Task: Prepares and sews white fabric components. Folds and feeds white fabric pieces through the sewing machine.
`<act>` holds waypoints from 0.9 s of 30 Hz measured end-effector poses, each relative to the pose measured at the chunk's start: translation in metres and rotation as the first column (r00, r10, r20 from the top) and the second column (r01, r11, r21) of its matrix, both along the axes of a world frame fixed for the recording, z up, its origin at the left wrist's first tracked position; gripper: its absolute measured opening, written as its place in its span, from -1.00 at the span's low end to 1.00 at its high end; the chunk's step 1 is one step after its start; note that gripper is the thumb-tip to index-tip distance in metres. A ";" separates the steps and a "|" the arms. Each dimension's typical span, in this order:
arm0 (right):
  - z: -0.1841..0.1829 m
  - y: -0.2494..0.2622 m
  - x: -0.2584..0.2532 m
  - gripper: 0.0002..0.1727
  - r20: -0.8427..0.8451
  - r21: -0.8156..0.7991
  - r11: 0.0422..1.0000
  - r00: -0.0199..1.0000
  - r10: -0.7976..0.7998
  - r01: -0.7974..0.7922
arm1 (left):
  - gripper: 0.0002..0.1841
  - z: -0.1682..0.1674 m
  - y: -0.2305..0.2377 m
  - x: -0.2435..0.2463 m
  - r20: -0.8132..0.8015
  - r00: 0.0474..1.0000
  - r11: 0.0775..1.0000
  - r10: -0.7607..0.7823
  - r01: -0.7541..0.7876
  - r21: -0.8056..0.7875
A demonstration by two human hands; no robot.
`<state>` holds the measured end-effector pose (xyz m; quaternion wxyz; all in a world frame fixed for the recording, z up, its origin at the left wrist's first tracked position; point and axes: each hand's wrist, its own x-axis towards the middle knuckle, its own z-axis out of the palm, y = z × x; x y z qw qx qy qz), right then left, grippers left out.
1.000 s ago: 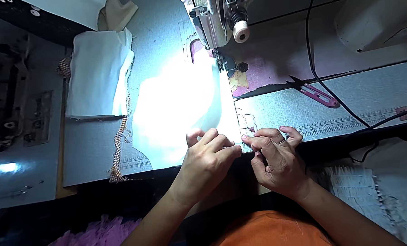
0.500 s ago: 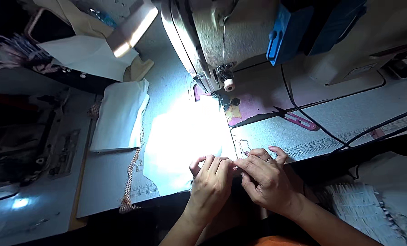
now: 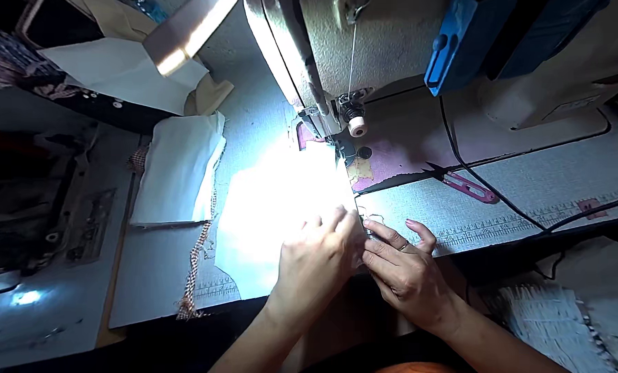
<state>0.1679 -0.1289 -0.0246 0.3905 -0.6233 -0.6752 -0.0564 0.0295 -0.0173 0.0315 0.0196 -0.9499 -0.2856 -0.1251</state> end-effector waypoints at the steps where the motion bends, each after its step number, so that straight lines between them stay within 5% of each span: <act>1: 0.000 0.000 0.000 -0.74 0.010 0.003 1.000 1.000 -0.005 0.005 | -0.66 0.001 0.005 0.000 -0.043 0.996 0.995 0.076 -0.073 0.061; 5: -0.003 -0.002 0.000 -0.73 0.048 0.002 1.000 0.999 -0.026 0.025 | -0.83 0.014 0.020 0.007 -0.112 0.952 0.951 0.285 -0.266 0.159; 9: -0.002 -0.001 -0.001 -0.74 0.063 0.003 1.000 0.998 -0.014 0.014 | -0.80 0.006 0.024 0.023 0.144 0.985 0.995 0.092 -0.088 -0.038; 12: -0.001 -0.001 -0.001 -0.74 0.087 0.000 1.000 0.996 -0.019 0.019 | -0.82 -0.007 0.032 0.033 0.225 0.969 0.991 0.098 -0.073 -0.114; 15: 0.000 -0.001 -0.003 -0.73 0.085 0.007 0.999 0.996 -0.033 0.033 | -0.66 -0.010 0.043 0.041 0.214 0.962 0.980 0.168 -0.138 -0.144; 20: 0.003 -0.001 -0.005 -0.72 0.081 -0.006 0.999 0.995 -0.050 0.051 | -0.72 -0.015 0.050 0.047 0.175 0.948 0.958 0.267 -0.242 -0.153; 27: 0.001 -0.001 -0.006 -0.71 0.056 0.010 0.999 0.997 -0.052 0.052 | -0.77 -0.006 0.056 0.050 0.136 0.982 0.976 0.132 -0.105 -0.190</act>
